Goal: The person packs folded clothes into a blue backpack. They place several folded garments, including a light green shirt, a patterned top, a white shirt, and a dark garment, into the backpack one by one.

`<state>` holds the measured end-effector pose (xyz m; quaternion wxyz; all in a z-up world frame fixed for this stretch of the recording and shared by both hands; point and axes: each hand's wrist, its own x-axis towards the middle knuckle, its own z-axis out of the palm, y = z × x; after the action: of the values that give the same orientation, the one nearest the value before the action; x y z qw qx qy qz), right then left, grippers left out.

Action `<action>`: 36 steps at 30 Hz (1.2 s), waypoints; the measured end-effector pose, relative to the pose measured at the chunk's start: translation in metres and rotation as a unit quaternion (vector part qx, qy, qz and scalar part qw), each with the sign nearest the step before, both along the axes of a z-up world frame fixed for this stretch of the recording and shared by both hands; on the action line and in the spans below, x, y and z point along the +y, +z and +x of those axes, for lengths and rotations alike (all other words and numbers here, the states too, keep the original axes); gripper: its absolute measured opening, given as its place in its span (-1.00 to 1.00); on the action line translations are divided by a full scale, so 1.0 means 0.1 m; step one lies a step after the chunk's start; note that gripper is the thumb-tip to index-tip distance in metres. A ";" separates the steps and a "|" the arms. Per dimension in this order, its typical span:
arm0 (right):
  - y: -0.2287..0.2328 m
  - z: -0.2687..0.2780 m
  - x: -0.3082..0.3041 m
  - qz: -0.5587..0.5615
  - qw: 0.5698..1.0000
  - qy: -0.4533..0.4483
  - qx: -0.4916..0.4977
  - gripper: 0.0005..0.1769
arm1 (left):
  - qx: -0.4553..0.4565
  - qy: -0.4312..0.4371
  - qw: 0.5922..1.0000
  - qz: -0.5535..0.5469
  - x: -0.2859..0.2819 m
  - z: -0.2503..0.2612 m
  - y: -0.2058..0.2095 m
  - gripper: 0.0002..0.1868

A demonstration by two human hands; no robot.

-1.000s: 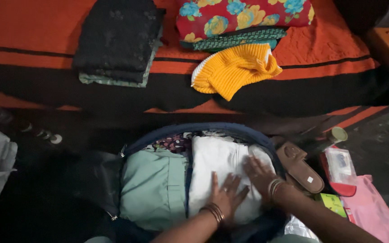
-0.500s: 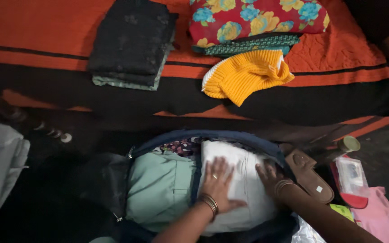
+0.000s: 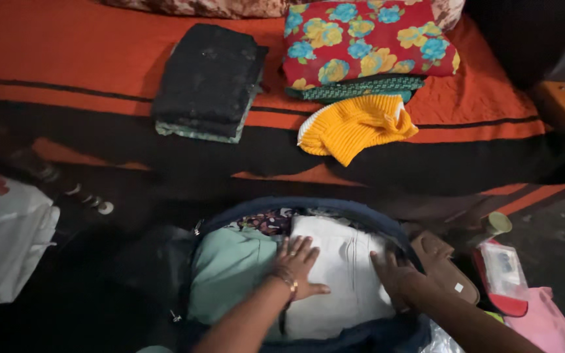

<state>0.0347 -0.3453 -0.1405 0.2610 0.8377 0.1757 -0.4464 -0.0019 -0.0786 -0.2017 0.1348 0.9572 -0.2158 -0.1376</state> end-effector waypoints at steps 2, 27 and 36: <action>-0.07 0.07 0.10 0.053 0.999 -0.005 -0.004 0.32 | -0.031 0.002 1.000 0.001 0.27 -0.11 0.07 0.24; -0.22 -0.21 1.43 0.293 0.945 0.117 -0.084 0.61 | 0.147 -0.006 0.978 0.150 1.35 -0.40 0.46 0.48; -0.87 -0.78 1.18 0.351 0.863 0.345 -0.118 0.17 | 0.164 -0.046 0.961 0.216 1.32 -0.67 0.22 0.53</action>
<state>-0.0431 -0.2270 -0.2275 0.1057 0.8061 0.5664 -0.1347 -0.0685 0.0538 -0.1801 -0.0476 0.9168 -0.1998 -0.3425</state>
